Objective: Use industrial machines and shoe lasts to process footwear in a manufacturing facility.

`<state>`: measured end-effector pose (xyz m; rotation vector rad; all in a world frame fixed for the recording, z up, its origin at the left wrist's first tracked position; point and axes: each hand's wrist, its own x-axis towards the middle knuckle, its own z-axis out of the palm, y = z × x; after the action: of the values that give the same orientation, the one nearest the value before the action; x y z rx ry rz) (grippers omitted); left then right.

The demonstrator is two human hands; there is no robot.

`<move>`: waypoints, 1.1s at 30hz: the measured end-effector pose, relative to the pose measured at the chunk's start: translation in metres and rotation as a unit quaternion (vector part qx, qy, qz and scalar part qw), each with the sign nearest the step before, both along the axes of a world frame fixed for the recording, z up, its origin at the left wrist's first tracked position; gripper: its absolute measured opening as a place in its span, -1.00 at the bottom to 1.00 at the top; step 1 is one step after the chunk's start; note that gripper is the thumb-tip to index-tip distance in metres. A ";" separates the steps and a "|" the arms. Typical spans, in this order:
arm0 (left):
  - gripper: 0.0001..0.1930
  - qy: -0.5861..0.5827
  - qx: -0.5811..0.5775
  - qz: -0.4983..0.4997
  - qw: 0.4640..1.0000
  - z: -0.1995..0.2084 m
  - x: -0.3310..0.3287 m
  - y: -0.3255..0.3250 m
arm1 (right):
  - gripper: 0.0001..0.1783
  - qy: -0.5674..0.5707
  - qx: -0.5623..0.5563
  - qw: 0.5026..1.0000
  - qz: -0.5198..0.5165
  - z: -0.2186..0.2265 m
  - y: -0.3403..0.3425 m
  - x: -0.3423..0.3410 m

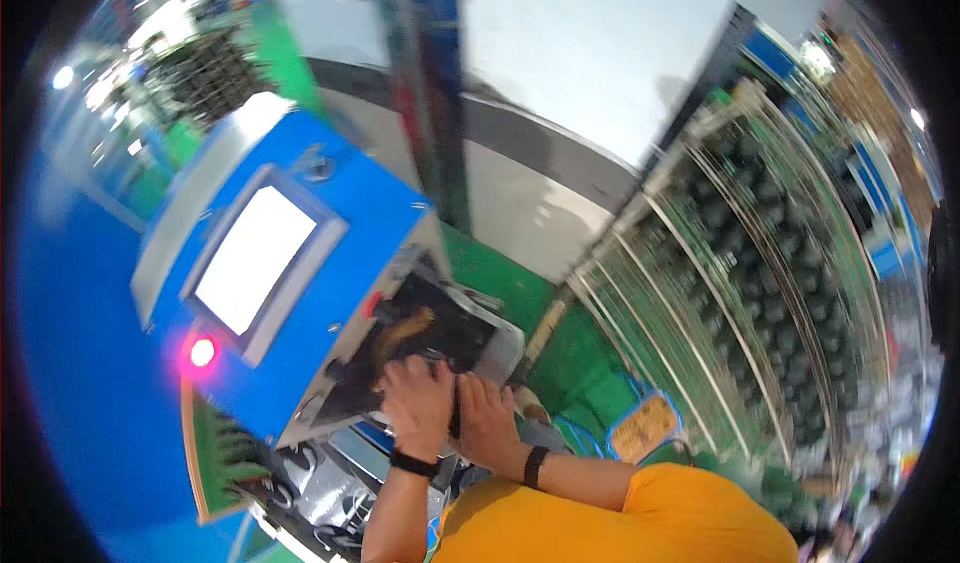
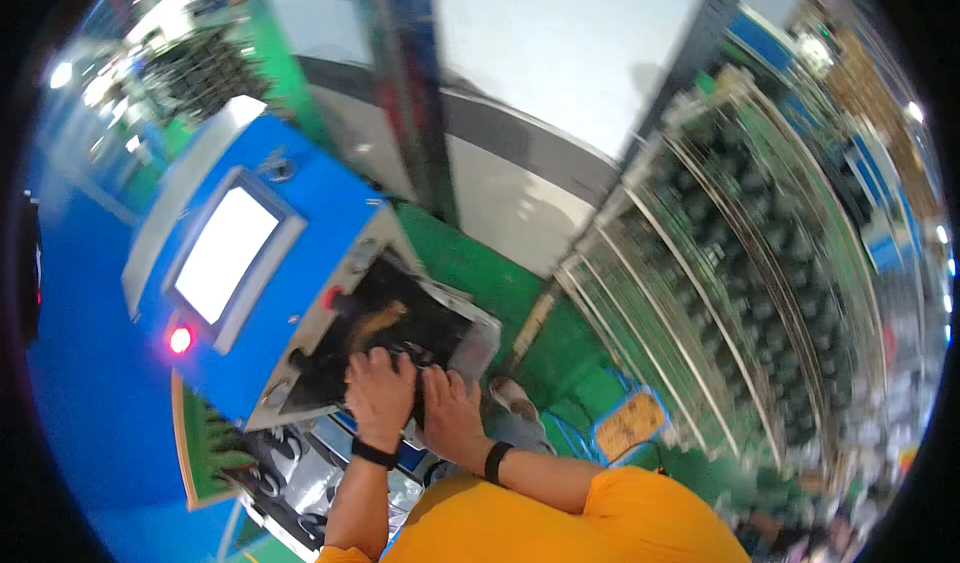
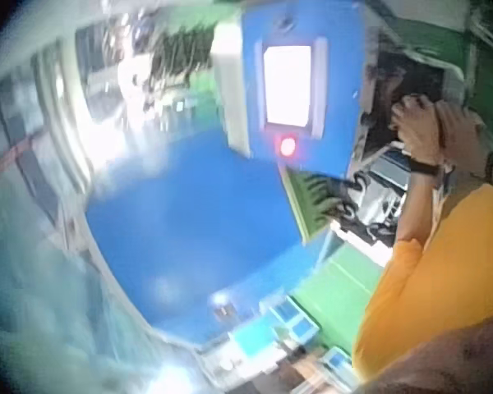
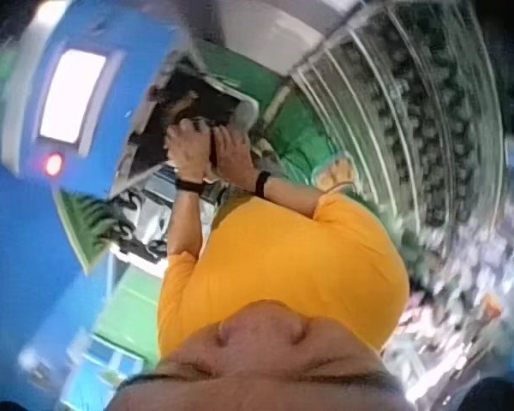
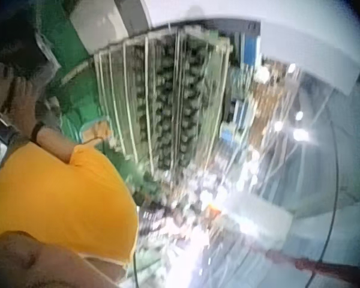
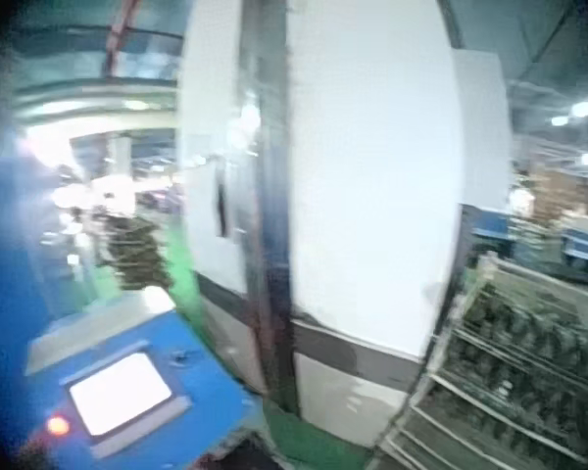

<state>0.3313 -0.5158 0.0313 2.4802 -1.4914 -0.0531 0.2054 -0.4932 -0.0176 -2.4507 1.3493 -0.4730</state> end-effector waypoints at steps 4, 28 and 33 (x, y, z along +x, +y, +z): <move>-0.49 -0.020 -0.031 -0.076 0.996 -0.007 0.003 -0.015 | 0.19 -0.060 0.128 0.990 -0.001 0.001 -0.008 -0.009; -0.19 0.898 0.077 0.134 0.412 -0.097 0.019 0.156 | 0.07 0.064 0.135 0.967 0.205 0.074 0.050 -0.123; -0.22 0.920 0.163 0.096 0.344 -0.102 0.004 0.183 | 0.15 -0.020 0.298 0.954 0.000 -0.025 0.043 -0.116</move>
<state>0.3350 -0.3327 -0.0705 0.8819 0.0557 -2.2009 0.0894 -0.4501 -0.0425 -1.9303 1.2466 -0.0874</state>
